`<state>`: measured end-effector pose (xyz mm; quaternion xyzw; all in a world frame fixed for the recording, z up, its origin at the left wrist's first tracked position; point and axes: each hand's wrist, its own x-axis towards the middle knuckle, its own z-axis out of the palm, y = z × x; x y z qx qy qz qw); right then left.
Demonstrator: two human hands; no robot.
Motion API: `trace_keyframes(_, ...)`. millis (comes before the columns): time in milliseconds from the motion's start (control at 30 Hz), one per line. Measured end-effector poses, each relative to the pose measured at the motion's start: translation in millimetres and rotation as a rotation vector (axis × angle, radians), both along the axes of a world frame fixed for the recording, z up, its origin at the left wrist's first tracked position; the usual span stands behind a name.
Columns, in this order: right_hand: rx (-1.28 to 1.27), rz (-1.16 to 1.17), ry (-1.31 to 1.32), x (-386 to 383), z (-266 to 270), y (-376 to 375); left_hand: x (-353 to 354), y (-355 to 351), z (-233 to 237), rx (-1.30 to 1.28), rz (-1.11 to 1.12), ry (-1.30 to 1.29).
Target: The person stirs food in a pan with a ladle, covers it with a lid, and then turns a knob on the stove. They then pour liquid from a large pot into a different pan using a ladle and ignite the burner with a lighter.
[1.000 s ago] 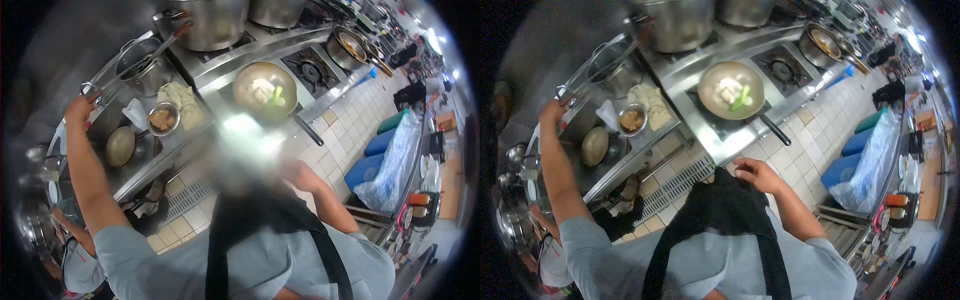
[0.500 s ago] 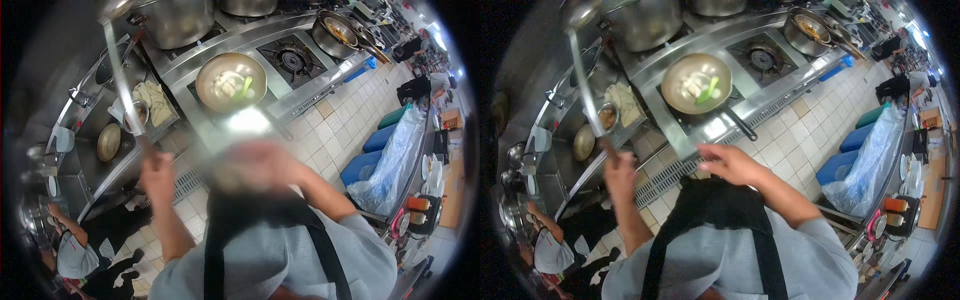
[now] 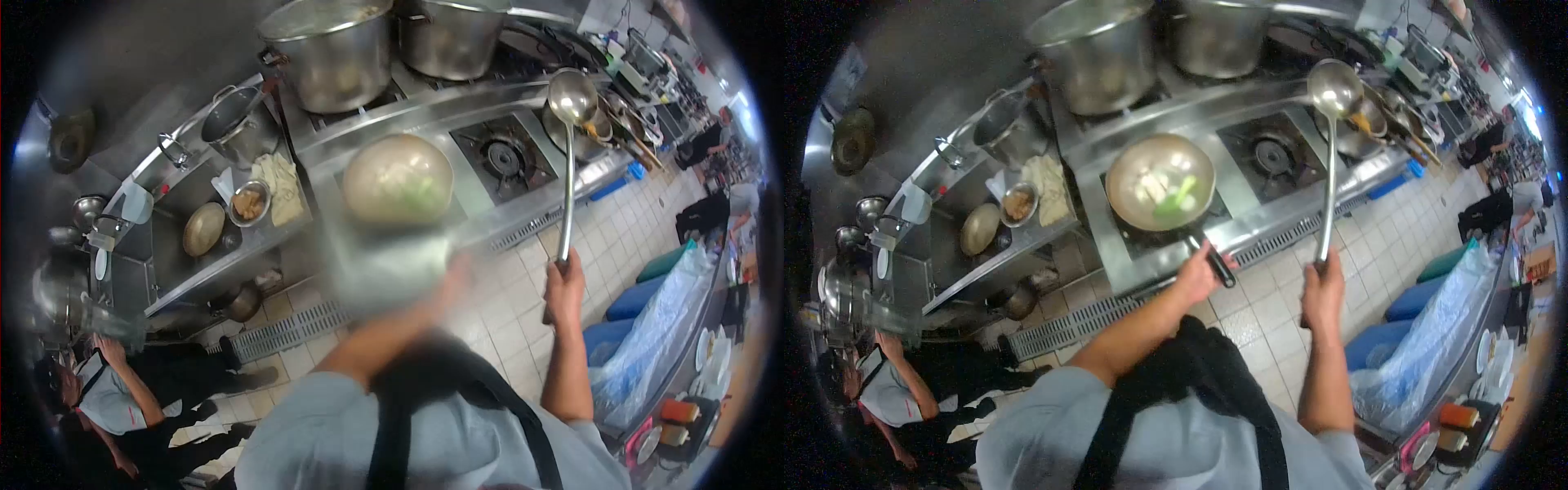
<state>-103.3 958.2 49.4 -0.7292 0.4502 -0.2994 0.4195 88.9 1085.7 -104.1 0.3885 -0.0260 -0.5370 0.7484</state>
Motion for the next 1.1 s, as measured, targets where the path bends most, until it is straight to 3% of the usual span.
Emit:
trace_keyframes(33, -0.069, 0.007, 0.061, -10.7, 2.5, -8.9, 3.2, -6.8, 17.9, 0.044, 0.096, 0.419)
trace_keyframes(67, -0.144, 0.019, 0.090, -16.6, 11.8, -13.9, 5.0, -8.0, 12.2, 0.024, 0.101, 0.408)
trace_keyframes(100, -0.219, 0.030, 0.119, -20.6, 20.0, -19.7, 1.1, 6.7, 55.2, 0.148, 0.179, 0.428)
trace_keyframes(167, -0.300, 0.046, 0.134, -20.5, 43.5, -35.3, 21.4, 43.1, 58.2, 0.204, 0.135, 0.299)
trace_keyframes(233, -0.605, 0.054, 0.236, -6.0, 84.1, -50.3, 52.2, 87.6, 59.9, 0.158, 0.028, 0.215)
trace_keyframes(300, -0.750, 0.088, 0.341, 33.8, 152.5, -49.9, 78.1, 124.9, 82.7, 0.247, -0.123, 0.170)
trace_keyframes(367, -1.141, 0.127, 0.350, 74.3, 191.1, -86.3, 100.4, 145.3, 97.9, 0.275, -0.109, 0.095)
trace_keyframes(400, -0.918, 0.089, 0.409, 105.6, 226.9, -80.7, 112.2, 156.6, 95.0, 0.278, -0.140, 0.000)
trace_keyframes(433, -0.923, 0.051, 0.445, 136.3, 252.4, -79.4, 126.7, 166.5, 91.8, 0.276, -0.171, -0.100)
trace_keyframes(500, -1.237, 0.044, 0.625, 204.2, 290.9, -82.2, 154.7, 181.3, 85.7, 0.271, -0.211, -0.128)
trace_keyframes(533, -1.115, 0.048, 0.743, 247.4, 315.4, -58.8, 163.7, 187.4, 102.2, 0.249, -0.247, -0.187)
trace_keyframes(600, -1.446, 0.118, 0.674, 313.9, 327.7, -85.0, 181.6, 196.6, 120.1, 0.213, -0.278, -0.288)
trace_keyframes(667, -1.372, 0.151, 0.766, 380.0, 346.4, -54.8, 198.8, 203.6, 119.4, 0.210, -0.305, -0.317)
trace_keyframes(733, -1.249, 0.043, 1.151, 430.1, 358.1, -7.4, 216.6, 209.3, 130.9, 0.242, -0.359, -0.355)
trace_keyframes(800, -1.305, 0.085, 1.049, 467.6, 351.1, -9.0, 226.5, 213.3, 140.5, 0.221, -0.372, -0.306)
trace_keyframes(867, -1.322, 0.117, 1.075, 497.4, 345.2, -5.7, 236.4, 216.5, 118.5, 0.188, -0.413, -0.316)
trace_keyframes(933, -1.341, 0.148, 1.098, 516.9, 343.0, 0.6, 241.8, 215.6, 127.3, 0.195, -0.408, -0.288)
trace_keyframes(1100, -1.205, 0.360, 1.121, 536.0, 343.2, -10.9, 249.4, 211.0, 129.2, 0.226, -0.409, -0.319)
